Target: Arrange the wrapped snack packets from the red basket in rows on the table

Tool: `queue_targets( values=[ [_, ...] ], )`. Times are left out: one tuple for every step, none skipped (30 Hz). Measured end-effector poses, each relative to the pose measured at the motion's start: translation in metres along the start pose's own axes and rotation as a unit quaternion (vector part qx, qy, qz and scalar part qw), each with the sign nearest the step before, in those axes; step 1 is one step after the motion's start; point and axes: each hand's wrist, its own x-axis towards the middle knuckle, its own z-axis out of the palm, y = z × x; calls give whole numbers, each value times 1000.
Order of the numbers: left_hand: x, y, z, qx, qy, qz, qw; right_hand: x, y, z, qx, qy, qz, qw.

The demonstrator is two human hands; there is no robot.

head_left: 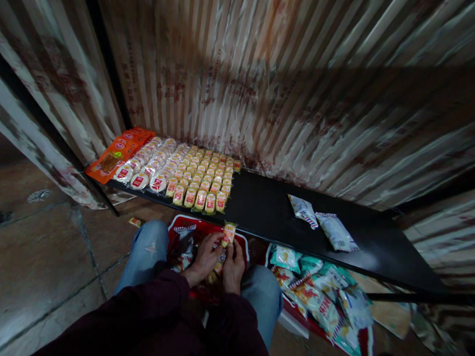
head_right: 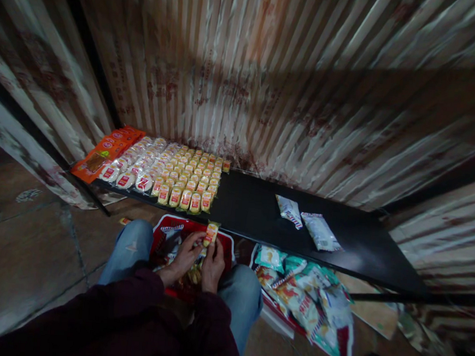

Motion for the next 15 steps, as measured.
queue_targets(
  values=[
    [3, 4, 1, 5, -1, 8, 1000, 4, -4, -1, -2, 0, -10, 1000],
    [6, 8, 2, 8, -3, 14, 1000, 8, -7, -2, -7, -1, -19, 1000],
    [9, 12, 3, 12, -4, 20, 1000, 12, -11, -3, -13, -1, -26, 1000],
    [12, 16, 4, 16, -5, 25, 1000, 16, -14, -4, -20, -1, -29, 999],
    [15, 20, 5, 23, -4, 29, 999, 21, -17, -5, -25, 0, -30, 999],
    [19, 23, 7, 30, -4, 30, 999, 25, -19, -5, -29, 0, -30, 999],
    [22, 26, 8, 37, -4, 30, 999, 29, -20, -5, -31, 0, -29, 999],
    [26, 29, 10, 42, -4, 29, 999, 33, -21, -5, -32, 1, -28, 999],
    [30, 31, 12, 46, -4, 28, 999, 37, -22, -5, -31, 3, -28, 999],
    [34, 33, 13, 50, -5, 29, 998, 42, -23, -5, -29, 4, -31, 999],
    [38, 36, 15, 55, -5, 31, 998, 46, -24, -5, -26, 5, -35, 999],
    [42, 38, 16, 61, -6, 33, 998, 50, -25, -5, -23, 6, -40, 999],
    [47, 40, 18, 69, -6, 35, 997, 54, -27, -5, -22, 5, -45, 999],
    [51, 42, 19, 78, -7, 35, 996, 58, -28, -5, -22, 4, -48, 999],
    [55, 44, 21, 86, -7, 33, 996, 62, -30, -5, -24, 1, -49, 999]
  ],
)
